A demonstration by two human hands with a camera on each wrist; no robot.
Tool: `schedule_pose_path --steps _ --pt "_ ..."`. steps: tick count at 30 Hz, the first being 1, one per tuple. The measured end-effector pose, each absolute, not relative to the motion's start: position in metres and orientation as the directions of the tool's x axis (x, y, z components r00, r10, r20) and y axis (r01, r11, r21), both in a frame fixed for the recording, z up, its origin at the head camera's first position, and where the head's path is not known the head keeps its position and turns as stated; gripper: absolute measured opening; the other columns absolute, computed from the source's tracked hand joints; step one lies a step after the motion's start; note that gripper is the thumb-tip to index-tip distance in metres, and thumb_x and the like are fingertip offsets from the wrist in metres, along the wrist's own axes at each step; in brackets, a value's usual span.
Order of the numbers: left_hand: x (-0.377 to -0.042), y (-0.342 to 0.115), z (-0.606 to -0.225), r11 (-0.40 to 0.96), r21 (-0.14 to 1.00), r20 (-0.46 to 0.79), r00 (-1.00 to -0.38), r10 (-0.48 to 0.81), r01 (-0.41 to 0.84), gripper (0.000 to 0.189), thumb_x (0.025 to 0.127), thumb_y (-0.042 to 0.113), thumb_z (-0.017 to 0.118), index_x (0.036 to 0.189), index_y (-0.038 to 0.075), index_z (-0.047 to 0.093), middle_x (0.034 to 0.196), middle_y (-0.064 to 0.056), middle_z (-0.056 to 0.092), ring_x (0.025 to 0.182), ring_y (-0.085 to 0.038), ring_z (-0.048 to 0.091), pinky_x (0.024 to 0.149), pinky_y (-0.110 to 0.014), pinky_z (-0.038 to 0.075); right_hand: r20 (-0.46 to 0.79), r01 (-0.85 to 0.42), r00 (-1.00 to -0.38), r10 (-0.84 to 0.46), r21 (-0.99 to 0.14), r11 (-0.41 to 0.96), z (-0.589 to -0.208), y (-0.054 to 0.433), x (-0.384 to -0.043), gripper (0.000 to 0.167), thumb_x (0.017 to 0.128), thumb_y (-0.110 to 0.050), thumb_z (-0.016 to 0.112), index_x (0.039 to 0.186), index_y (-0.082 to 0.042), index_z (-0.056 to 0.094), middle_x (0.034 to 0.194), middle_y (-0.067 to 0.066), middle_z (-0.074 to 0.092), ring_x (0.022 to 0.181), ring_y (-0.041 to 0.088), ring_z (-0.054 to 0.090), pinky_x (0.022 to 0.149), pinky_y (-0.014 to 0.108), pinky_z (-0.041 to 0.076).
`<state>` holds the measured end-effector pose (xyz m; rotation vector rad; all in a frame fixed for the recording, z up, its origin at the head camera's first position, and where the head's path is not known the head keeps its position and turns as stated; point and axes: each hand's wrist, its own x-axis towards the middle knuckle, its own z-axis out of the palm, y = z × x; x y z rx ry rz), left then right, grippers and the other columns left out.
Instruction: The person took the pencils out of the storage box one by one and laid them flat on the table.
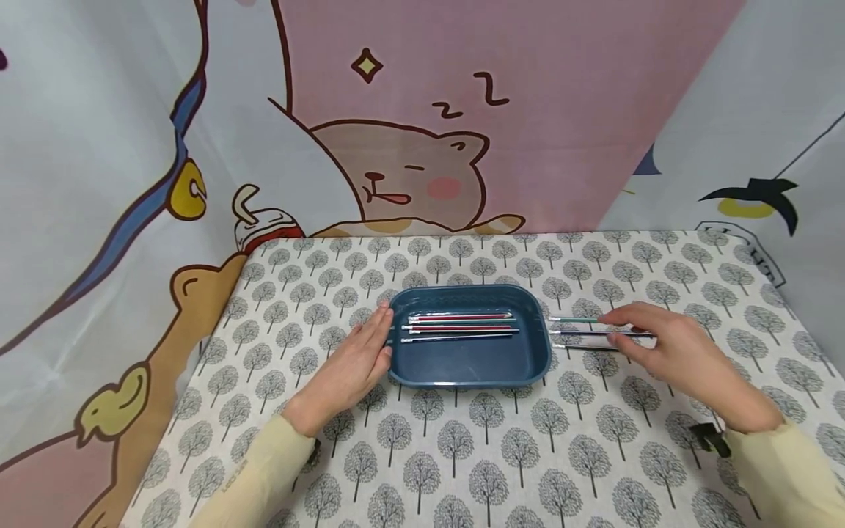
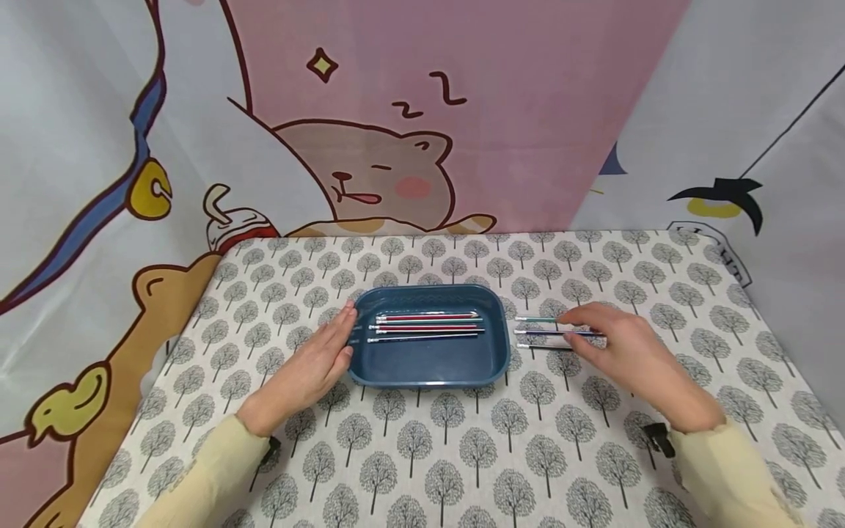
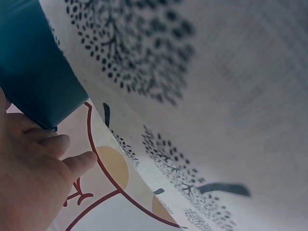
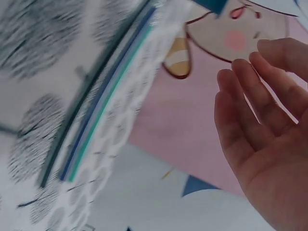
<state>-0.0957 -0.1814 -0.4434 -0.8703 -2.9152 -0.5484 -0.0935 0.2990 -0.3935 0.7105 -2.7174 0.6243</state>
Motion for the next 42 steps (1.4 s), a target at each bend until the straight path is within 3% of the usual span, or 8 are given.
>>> schedule_pose_path --steps 4,9,13,19,24,28,34,42 --pt "-0.097 -0.180 -0.443 0.779 0.326 0.135 -0.841 0.523 0.536 0.062 0.111 0.026 0.041 0.163 -0.001 0.019 0.172 -0.012 0.008 0.157 -0.033 0.020 0.123 -0.058 0.028 0.410 -0.541 -0.825 -0.390 -0.369 0.756 -0.385 0.286 -0.089 0.040 0.080 -0.005 0.086 0.117 -0.018 0.077 0.117 0.003 0.075 0.098 0.013 0.069 0.070 0.014 0.055" --pt "-0.096 -0.180 -0.441 0.781 0.323 0.133 -0.843 0.522 0.534 0.062 0.111 0.025 0.042 0.162 -0.001 0.020 0.171 -0.016 0.012 0.156 -0.033 0.021 0.123 -0.058 0.028 0.431 -0.561 -0.817 -0.383 -0.439 0.702 -0.376 0.261 -0.084 0.047 0.080 -0.003 0.086 0.122 -0.020 0.076 0.125 0.001 0.073 0.116 0.001 0.059 0.096 0.003 0.040" --pt "-0.095 -0.181 -0.441 0.784 0.315 0.134 -0.843 0.521 0.535 0.062 0.111 0.025 0.042 0.162 -0.002 0.021 0.170 -0.019 0.017 0.156 -0.034 0.023 0.122 -0.058 0.029 0.433 -0.578 -0.810 -0.394 -0.479 0.661 -0.371 0.241 -0.082 0.050 0.081 -0.004 0.086 0.127 -0.018 0.074 0.130 0.000 0.071 0.123 0.000 0.057 0.104 0.002 0.032" --pt "-0.096 -0.181 -0.440 0.784 0.316 0.126 -0.843 0.522 0.533 0.062 0.111 0.025 0.043 0.162 -0.001 0.021 0.171 -0.018 0.016 0.156 -0.033 0.023 0.122 -0.058 0.029 0.376 -0.549 -0.836 -0.400 -0.575 0.606 -0.369 0.213 -0.082 0.054 0.088 -0.014 0.084 0.138 -0.026 0.067 0.143 -0.004 0.063 0.132 0.010 0.056 0.108 0.009 0.036" --pt "-0.096 -0.181 -0.440 0.784 0.314 0.132 -0.842 0.523 0.535 0.062 0.111 0.026 0.041 0.162 -0.002 0.021 0.171 -0.017 0.015 0.156 -0.034 0.023 0.122 -0.058 0.029 0.368 -0.582 -0.811 -0.455 -0.595 0.554 -0.378 0.191 -0.092 0.056 0.089 -0.018 0.083 0.141 -0.022 0.064 0.147 -0.002 0.060 0.134 0.026 0.056 0.111 0.040 0.046" --pt "-0.095 -0.181 -0.441 0.783 0.309 0.139 -0.840 0.524 0.539 0.061 0.111 0.027 0.040 0.162 -0.002 0.021 0.170 -0.020 0.018 0.155 -0.035 0.024 0.122 -0.059 0.030 0.310 -0.555 -0.818 -0.485 -0.647 0.523 -0.386 0.174 -0.099 0.055 0.092 -0.026 0.081 0.144 -0.020 0.062 0.150 -0.001 0.056 0.137 0.028 0.053 0.109 0.058 0.046" --pt "-0.095 -0.180 -0.441 0.787 0.312 0.136 -0.845 0.517 0.532 0.062 0.111 0.025 0.042 0.162 -0.002 0.021 0.170 -0.019 0.018 0.157 -0.029 0.019 0.122 -0.058 0.029 0.241 -0.526 -0.819 -0.520 -0.675 0.517 -0.395 0.149 -0.108 0.061 0.092 -0.038 0.080 0.146 -0.018 0.058 0.150 0.001 0.054 0.136 0.026 0.053 0.109 0.054 0.048" --pt "-0.095 -0.179 -0.441 0.790 0.315 0.137 -0.848 0.511 0.527 0.062 0.110 0.023 0.045 0.162 -0.001 0.022 0.171 -0.017 0.015 0.157 -0.024 0.015 0.122 -0.057 0.029 0.189 -0.512 -0.821 -0.538 -0.659 0.550 -0.409 0.126 -0.118 0.063 0.092 -0.039 0.080 0.146 -0.014 0.059 0.146 0.001 0.059 0.134 0.024 0.056 0.109 0.048 0.050"
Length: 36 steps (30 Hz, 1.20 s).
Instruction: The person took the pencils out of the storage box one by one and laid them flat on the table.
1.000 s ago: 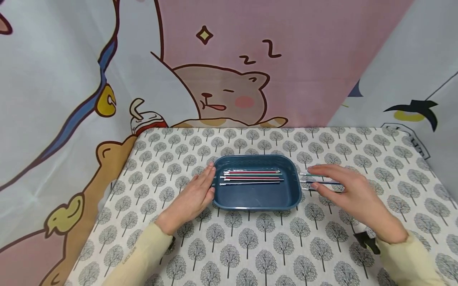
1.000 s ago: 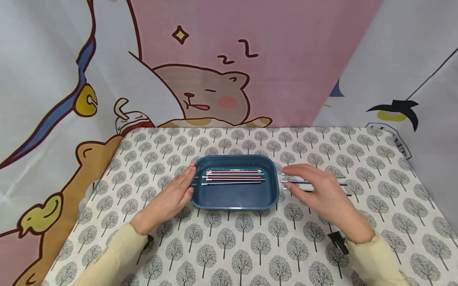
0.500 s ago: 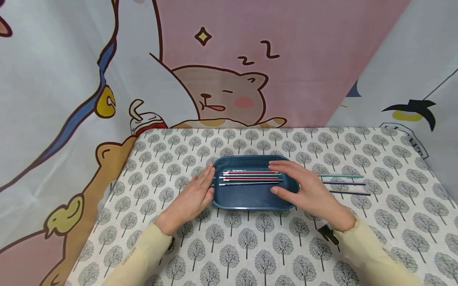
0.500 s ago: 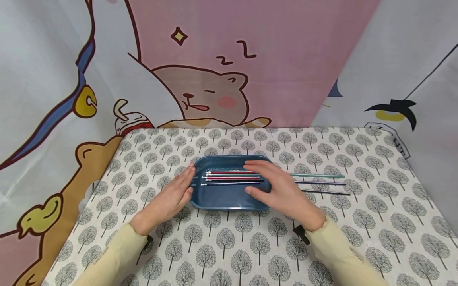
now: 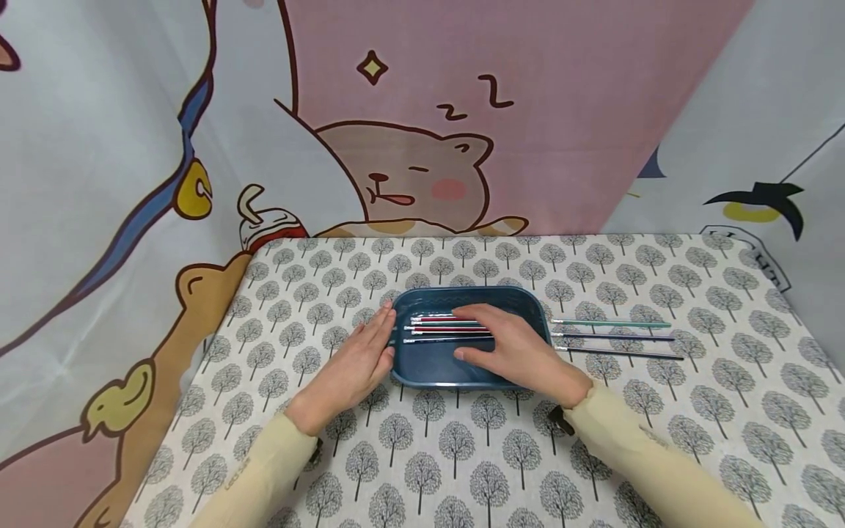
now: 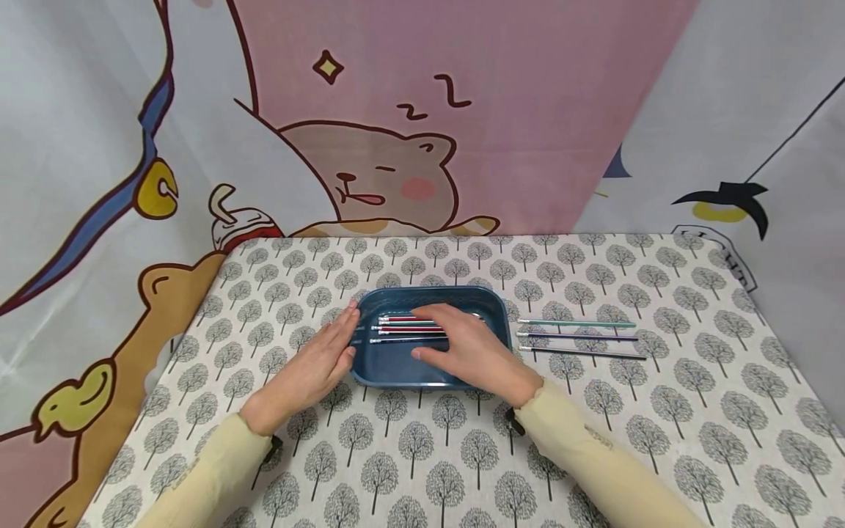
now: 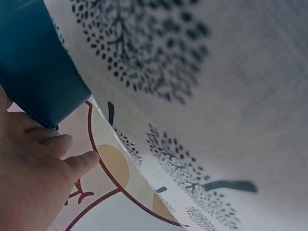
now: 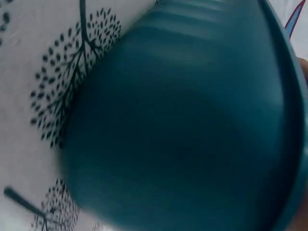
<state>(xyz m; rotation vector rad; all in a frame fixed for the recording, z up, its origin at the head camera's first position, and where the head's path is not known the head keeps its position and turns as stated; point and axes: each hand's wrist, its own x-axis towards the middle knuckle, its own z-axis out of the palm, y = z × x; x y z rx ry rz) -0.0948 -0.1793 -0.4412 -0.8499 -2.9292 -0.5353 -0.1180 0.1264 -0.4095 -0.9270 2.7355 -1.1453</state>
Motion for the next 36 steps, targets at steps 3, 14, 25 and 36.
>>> schedule_pose_path --steps 3,14,25,36 --pt "-0.095 -0.179 -0.441 0.792 0.315 0.132 -0.850 0.510 0.524 0.062 0.110 0.022 0.045 0.162 -0.001 0.022 0.172 -0.013 0.011 0.157 -0.024 0.015 0.123 -0.057 0.029 0.187 -0.504 -0.826 -0.532 -0.667 0.548 -0.412 0.120 -0.120 0.061 0.092 -0.036 0.081 0.144 -0.012 0.061 0.143 0.002 0.062 0.132 0.024 0.058 0.108 0.048 0.050" --pt "-0.096 -0.180 -0.442 0.794 0.314 0.121 -0.851 0.511 0.521 0.062 0.110 0.023 0.044 0.163 0.000 0.020 0.172 -0.013 0.011 0.157 -0.025 0.015 0.123 -0.057 0.028 0.170 -0.491 -0.830 -0.531 -0.674 0.552 -0.421 0.104 -0.127 0.053 0.090 -0.031 0.083 0.137 -0.010 0.068 0.134 0.006 0.069 0.121 0.025 0.066 0.102 0.046 0.056" --pt "-0.096 -0.180 -0.442 0.790 0.317 0.130 -0.849 0.512 0.525 0.061 0.111 0.026 0.041 0.163 -0.001 0.021 0.171 -0.019 0.018 0.156 -0.033 0.024 0.122 -0.058 0.030 0.088 -0.483 -0.813 -0.575 -0.653 0.583 -0.430 0.097 -0.131 0.054 0.090 -0.027 0.083 0.138 -0.009 0.067 0.132 0.007 0.069 0.123 0.025 0.064 0.105 0.046 0.053" --pt "-0.096 -0.180 -0.442 0.792 0.327 0.120 -0.854 0.506 0.515 0.062 0.111 0.025 0.042 0.163 0.001 0.020 0.172 -0.012 0.010 0.156 -0.032 0.023 0.123 -0.057 0.029 0.020 -0.460 -0.813 -0.581 -0.634 0.622 -0.437 0.093 -0.137 0.049 0.091 -0.027 0.083 0.134 -0.008 0.069 0.130 0.007 0.071 0.122 0.025 0.065 0.104 0.044 0.054"
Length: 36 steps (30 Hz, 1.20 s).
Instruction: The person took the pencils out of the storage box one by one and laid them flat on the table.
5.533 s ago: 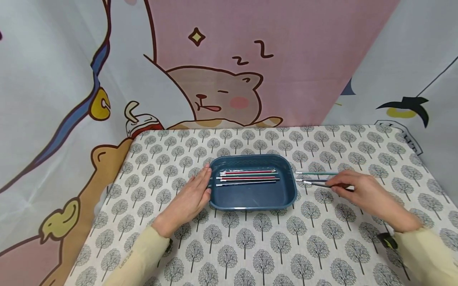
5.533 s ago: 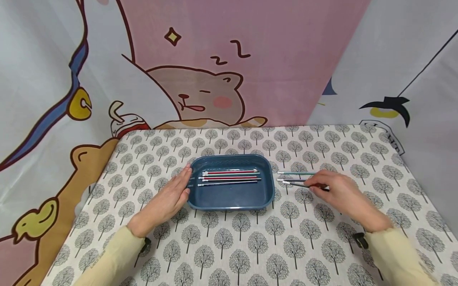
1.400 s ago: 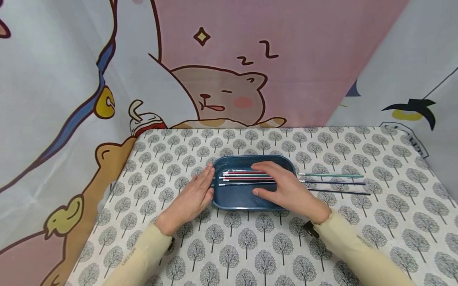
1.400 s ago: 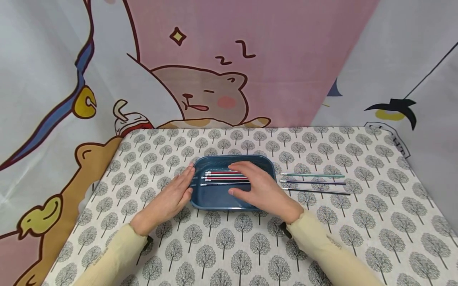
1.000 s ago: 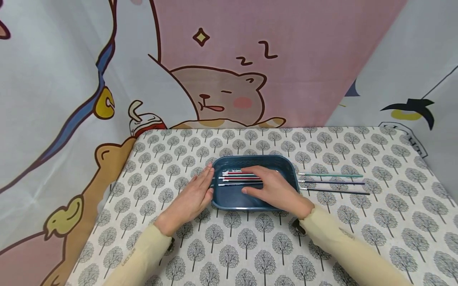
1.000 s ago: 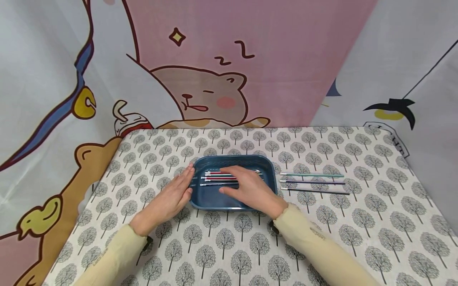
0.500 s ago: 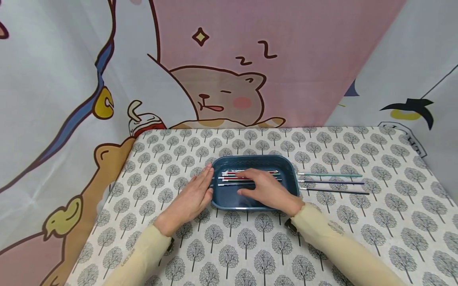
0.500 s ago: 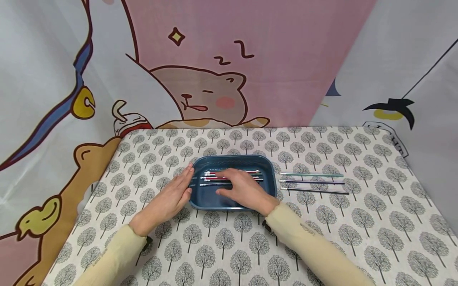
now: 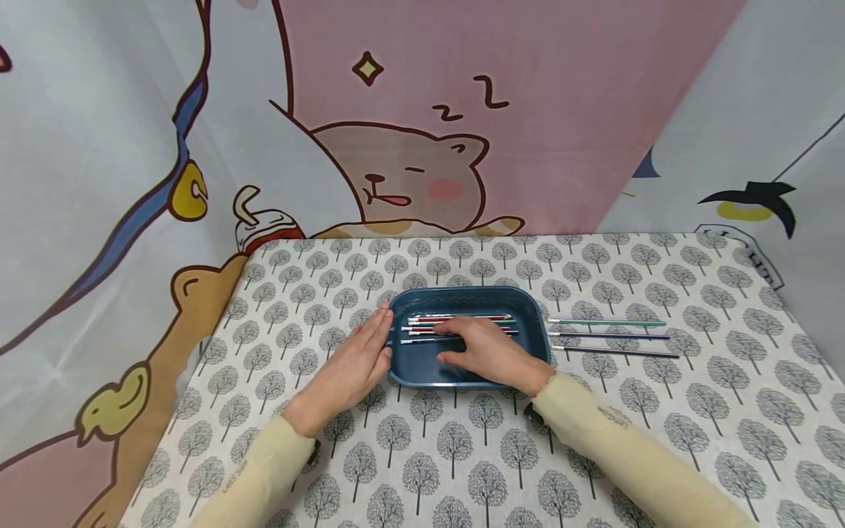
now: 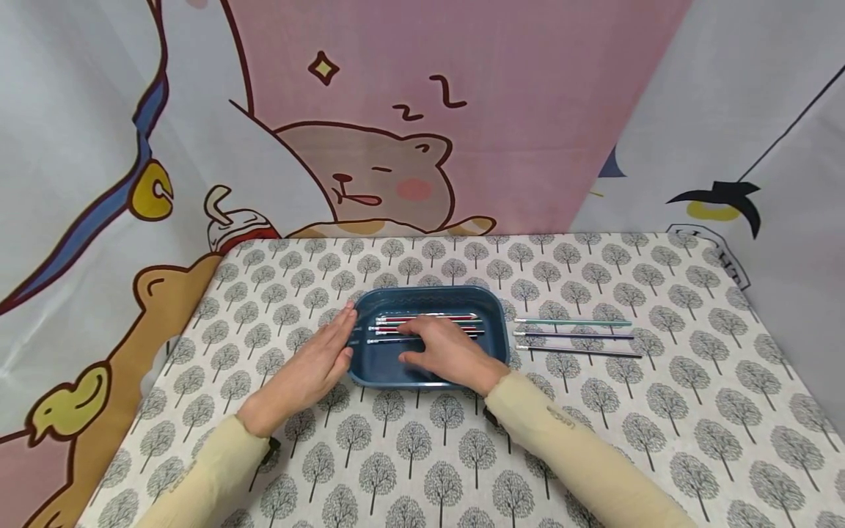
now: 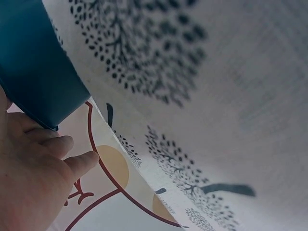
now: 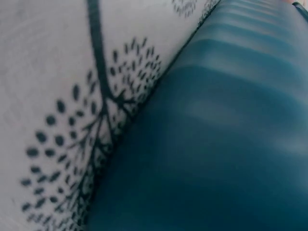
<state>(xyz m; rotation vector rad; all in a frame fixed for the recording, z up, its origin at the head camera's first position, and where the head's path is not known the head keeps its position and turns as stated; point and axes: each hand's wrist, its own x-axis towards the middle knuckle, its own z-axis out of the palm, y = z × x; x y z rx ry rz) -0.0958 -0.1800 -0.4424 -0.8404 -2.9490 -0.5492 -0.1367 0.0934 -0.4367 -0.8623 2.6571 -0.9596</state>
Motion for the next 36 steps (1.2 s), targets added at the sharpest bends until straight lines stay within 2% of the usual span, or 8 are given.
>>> schedule_pose_path --steps 5,10,18,27,36 --pt "-0.0958 -0.1802 -0.4430 0.793 0.323 0.125 -0.853 0.506 0.517 0.062 0.111 0.026 0.041 0.163 0.000 0.020 0.172 -0.010 0.008 0.156 -0.033 0.023 0.122 -0.058 0.029 0.001 -0.457 -0.809 -0.587 -0.628 0.629 -0.4376 0.0934 -0.1375 0.051 0.091 -0.027 0.083 0.134 -0.005 0.068 0.131 0.008 0.070 0.124 0.025 0.064 0.106 0.044 0.053" --pt "-0.0950 -0.1805 -0.4428 0.792 0.322 0.123 -0.853 0.508 0.518 0.062 0.111 0.027 0.040 0.163 0.000 0.020 0.172 -0.009 0.007 0.157 -0.029 0.019 0.122 -0.058 0.029 -0.017 -0.458 -0.809 -0.588 -0.609 0.648 -0.4390 0.0934 -0.1375 0.052 0.091 -0.029 0.083 0.134 -0.005 0.068 0.132 0.009 0.070 0.124 0.025 0.064 0.106 0.043 0.052" --pt "-0.0945 -0.1795 -0.4427 0.791 0.330 0.131 -0.855 0.502 0.515 0.063 0.110 0.023 0.044 0.163 0.000 0.020 0.172 -0.010 0.007 0.156 -0.033 0.022 0.122 -0.059 0.028 0.001 -0.502 -0.790 -0.614 -0.575 0.646 -0.4398 0.0942 -0.1367 0.040 0.091 -0.022 0.081 0.127 -0.006 0.073 0.124 0.006 0.073 0.116 0.024 0.067 0.099 0.043 0.056" --pt "-0.0949 -0.1798 -0.4430 0.790 0.332 0.129 -0.854 0.504 0.516 0.063 0.110 0.025 0.043 0.163 0.000 0.019 0.173 -0.010 0.006 0.156 -0.035 0.023 0.122 -0.059 0.028 0.008 -0.535 -0.776 -0.630 -0.538 0.652 -0.4400 0.0945 -0.1367 0.034 0.092 -0.018 0.081 0.123 -0.008 0.075 0.122 0.006 0.072 0.115 0.024 0.067 0.099 0.043 0.056" --pt "-0.0941 -0.1798 -0.4426 0.789 0.331 0.127 -0.853 0.506 0.517 0.063 0.111 0.027 0.040 0.163 -0.001 0.019 0.173 -0.011 0.006 0.156 -0.036 0.022 0.122 -0.059 0.029 0.005 -0.554 -0.762 -0.647 -0.522 0.648 -0.4411 0.0966 -0.1362 0.025 0.090 -0.008 0.079 0.114 -0.007 0.077 0.111 0.004 0.072 0.100 0.019 0.068 0.087 0.037 0.058"
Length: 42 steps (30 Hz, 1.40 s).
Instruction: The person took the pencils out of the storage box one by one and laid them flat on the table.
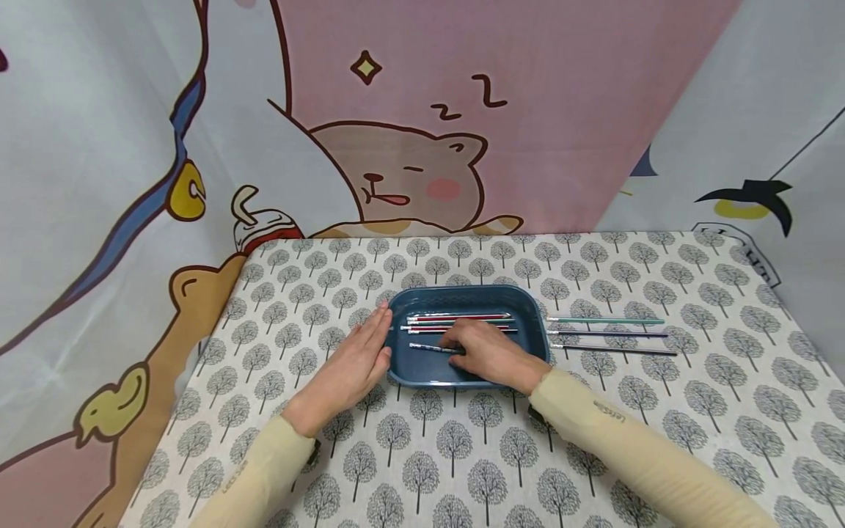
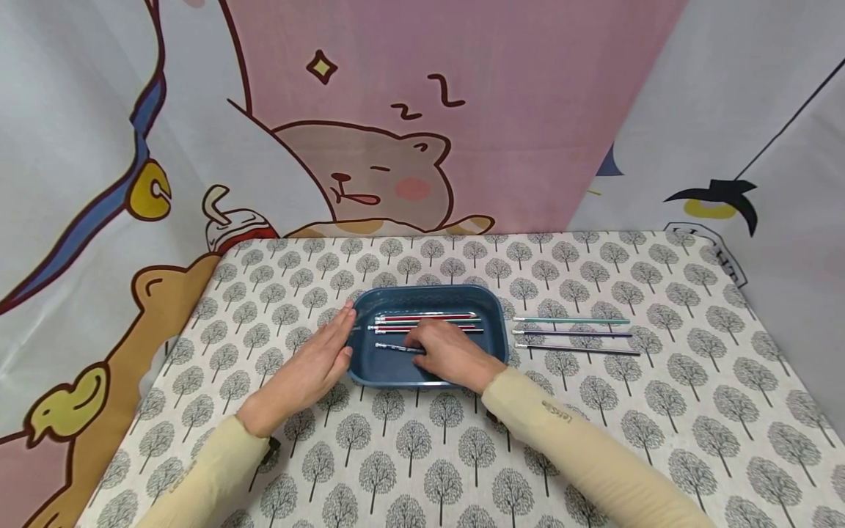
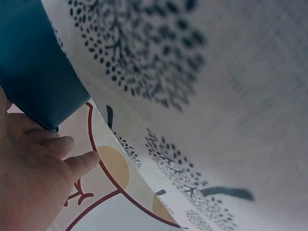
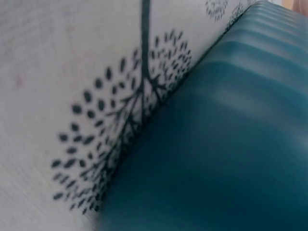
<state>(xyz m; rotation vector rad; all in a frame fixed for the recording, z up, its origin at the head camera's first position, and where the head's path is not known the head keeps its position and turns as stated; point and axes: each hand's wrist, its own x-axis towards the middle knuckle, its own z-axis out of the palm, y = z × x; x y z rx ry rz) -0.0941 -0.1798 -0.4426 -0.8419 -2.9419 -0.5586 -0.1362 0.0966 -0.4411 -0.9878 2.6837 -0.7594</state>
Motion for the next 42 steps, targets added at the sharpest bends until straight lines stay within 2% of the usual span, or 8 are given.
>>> schedule_pose_path --steps 8,20,30,42 --pt "-0.094 -0.179 -0.442 0.789 0.335 0.131 -0.855 0.502 0.514 0.063 0.111 0.024 0.044 0.163 0.000 0.019 0.172 -0.009 0.006 0.156 -0.035 0.023 0.122 -0.058 0.029 -0.025 -0.540 -0.748 -0.663 -0.557 0.631 -0.441 0.098 -0.137 0.022 0.090 0.003 0.072 0.109 -0.007 0.078 0.103 0.001 0.073 0.091 0.013 0.067 0.080 0.031 0.058" --pt "-0.093 -0.179 -0.441 0.795 0.339 0.120 -0.862 0.493 0.502 0.062 0.112 0.030 0.037 0.164 0.001 0.019 0.173 -0.007 0.005 0.156 -0.035 0.023 0.122 -0.058 0.029 -0.020 -0.552 -0.743 -0.668 -0.545 0.631 -0.439 0.098 -0.136 0.022 0.090 0.003 0.071 0.108 -0.007 0.079 0.104 0.003 0.073 0.092 0.014 0.067 0.083 0.033 0.059" --pt "-0.092 -0.179 -0.441 0.805 0.339 0.100 -0.870 0.483 0.486 0.063 0.111 0.025 0.042 0.164 0.001 0.019 0.173 -0.007 0.004 0.157 -0.032 0.019 0.123 -0.057 0.028 0.015 -0.558 -0.761 -0.648 -0.523 0.644 -0.439 0.096 -0.135 0.024 0.090 0.003 0.069 0.110 -0.005 0.078 0.107 0.005 0.074 0.095 0.016 0.068 0.085 0.035 0.060" --pt "-0.093 -0.178 -0.441 0.804 0.335 0.102 -0.868 0.487 0.491 0.063 0.111 0.024 0.043 0.164 0.003 0.017 0.173 -0.007 0.004 0.156 -0.033 0.021 0.123 -0.056 0.028 0.035 -0.509 -0.803 -0.595 -0.558 0.655 -0.430 0.097 -0.134 0.017 0.095 -0.004 0.071 0.109 -0.009 0.079 0.102 0.000 0.073 0.085 0.010 0.063 0.077 0.031 0.056"
